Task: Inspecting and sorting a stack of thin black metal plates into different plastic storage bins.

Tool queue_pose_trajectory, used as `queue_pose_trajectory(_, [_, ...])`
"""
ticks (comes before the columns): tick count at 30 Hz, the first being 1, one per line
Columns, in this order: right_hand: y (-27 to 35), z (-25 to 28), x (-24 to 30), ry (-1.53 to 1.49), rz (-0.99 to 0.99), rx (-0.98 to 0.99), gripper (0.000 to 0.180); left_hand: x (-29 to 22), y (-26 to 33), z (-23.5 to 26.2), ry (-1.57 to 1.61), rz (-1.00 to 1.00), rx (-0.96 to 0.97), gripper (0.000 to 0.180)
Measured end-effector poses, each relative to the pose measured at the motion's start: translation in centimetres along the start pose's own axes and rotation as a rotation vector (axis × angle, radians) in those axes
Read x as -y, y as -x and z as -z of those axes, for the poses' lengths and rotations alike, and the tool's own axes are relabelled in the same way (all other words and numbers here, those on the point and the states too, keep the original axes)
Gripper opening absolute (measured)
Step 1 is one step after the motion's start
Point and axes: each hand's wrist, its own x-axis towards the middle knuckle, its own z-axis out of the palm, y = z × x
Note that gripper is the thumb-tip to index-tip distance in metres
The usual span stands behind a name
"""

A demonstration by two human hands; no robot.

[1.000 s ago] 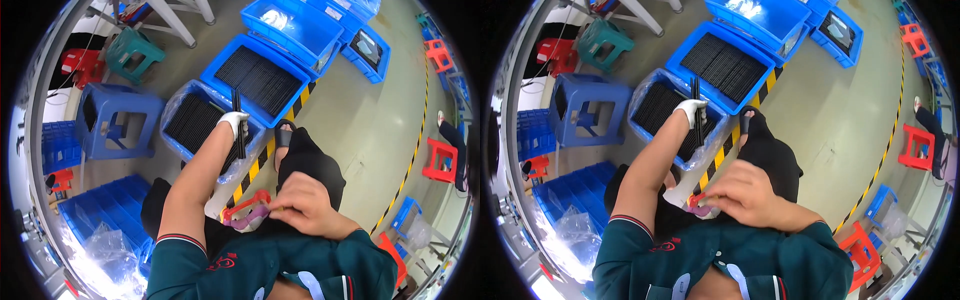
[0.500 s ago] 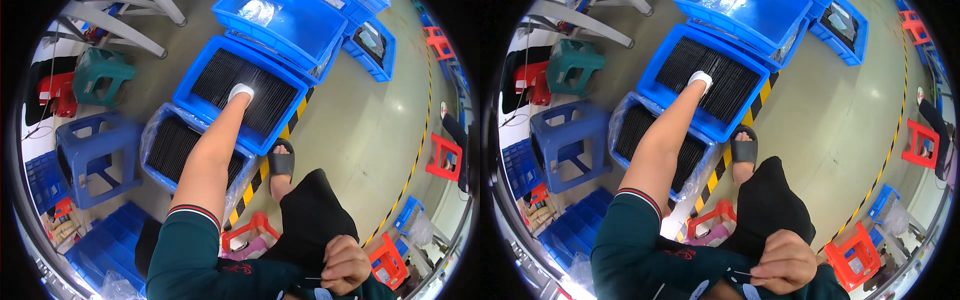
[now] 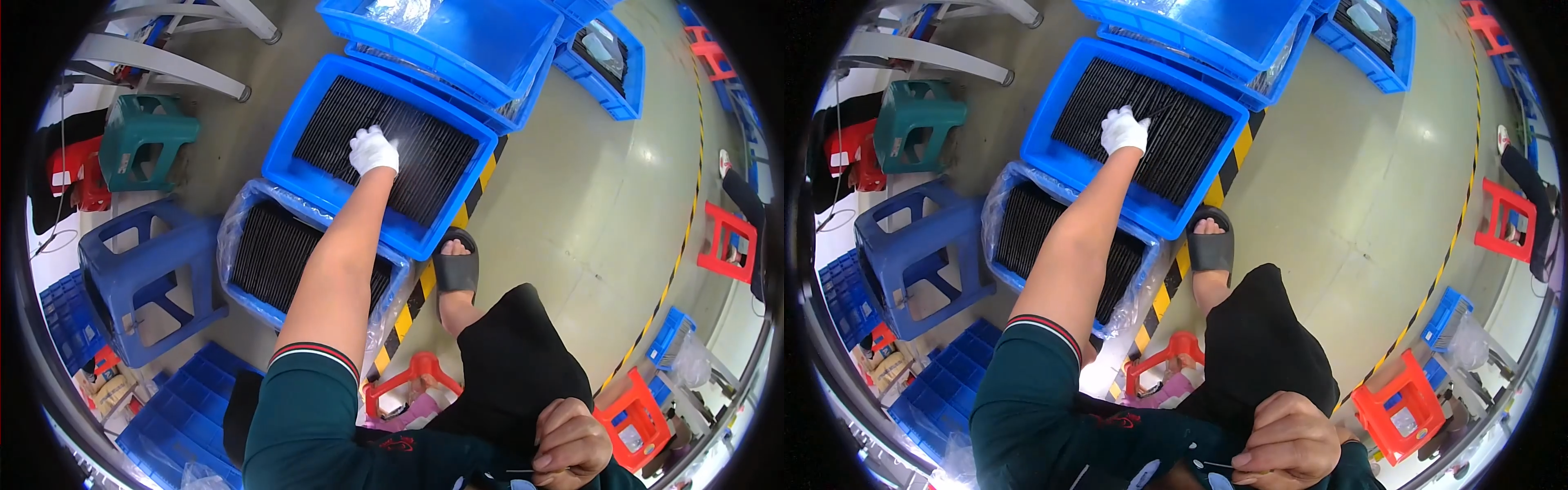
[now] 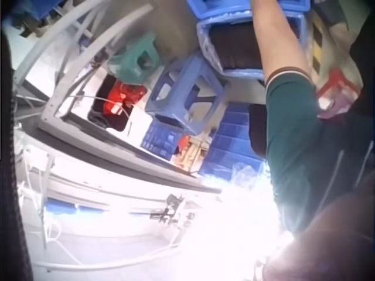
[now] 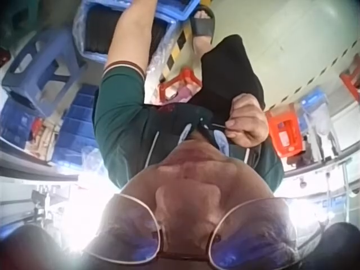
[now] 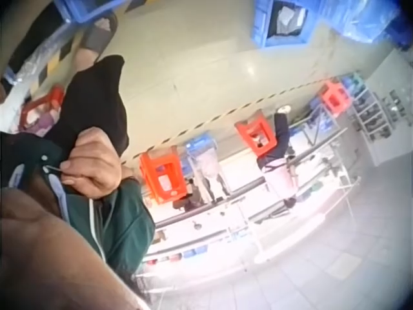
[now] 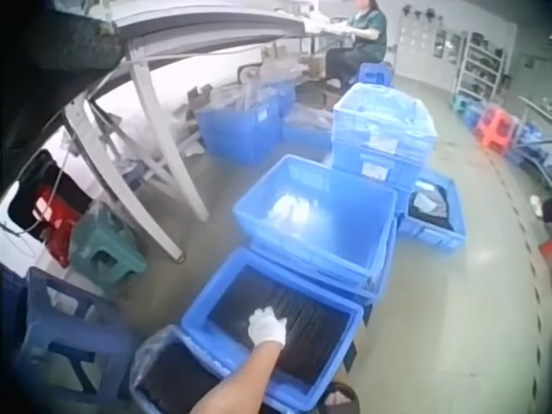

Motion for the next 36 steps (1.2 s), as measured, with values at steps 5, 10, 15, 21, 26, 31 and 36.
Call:
queue_pose_trajectory(5, [0.2, 0.0, 0.1, 0.002, -0.002, -0.002, 0.018, 1.3, -0.5, 0.7, 0.022, 0.113, 0.028, 0.037])
queue_pose_trajectory(10, [0.4, 0.1, 0.1, 0.016, -0.025, 0.005, 0.018, 0.5, -0.1, 0.1, 0.033, 0.127, 0.035, 0.033])
queue_pose_trajectory(15, [0.4, 0.3, 0.0, 0.01, -0.024, 0.016, 0.019, -1.1, 0.4, -1.1, 0.013, -0.01, 0.047, 0.037])
queue_pose_trajectory(21, [0.4, 0.6, 0.0, 0.026, -0.035, 0.044, 0.019, -1.9, 0.4, -2.0, 0.041, -0.031, 0.04, 0.043])
queue_pose_trajectory(26, [0.5, 0.3, 0.2, 0.003, -0.04, 0.053, 0.019, 0.6, -1.2, -2.4, 0.233, -0.28, 0.022, 0.045])
queue_pose_trajectory(31, [0.1, 0.4, 0.5, -0.009, -0.047, 0.105, 0.018, 2.5, 0.4, -1.6, 0.783, -0.05, -0.252, 0.045])
queue_pose_trajectory(36, [0.2, -0.1, 0.4, -0.074, -0.056, 0.064, 0.017, 5.6, 5.8, 1.6, 1.482, 1.029, 0.03, 0.073])
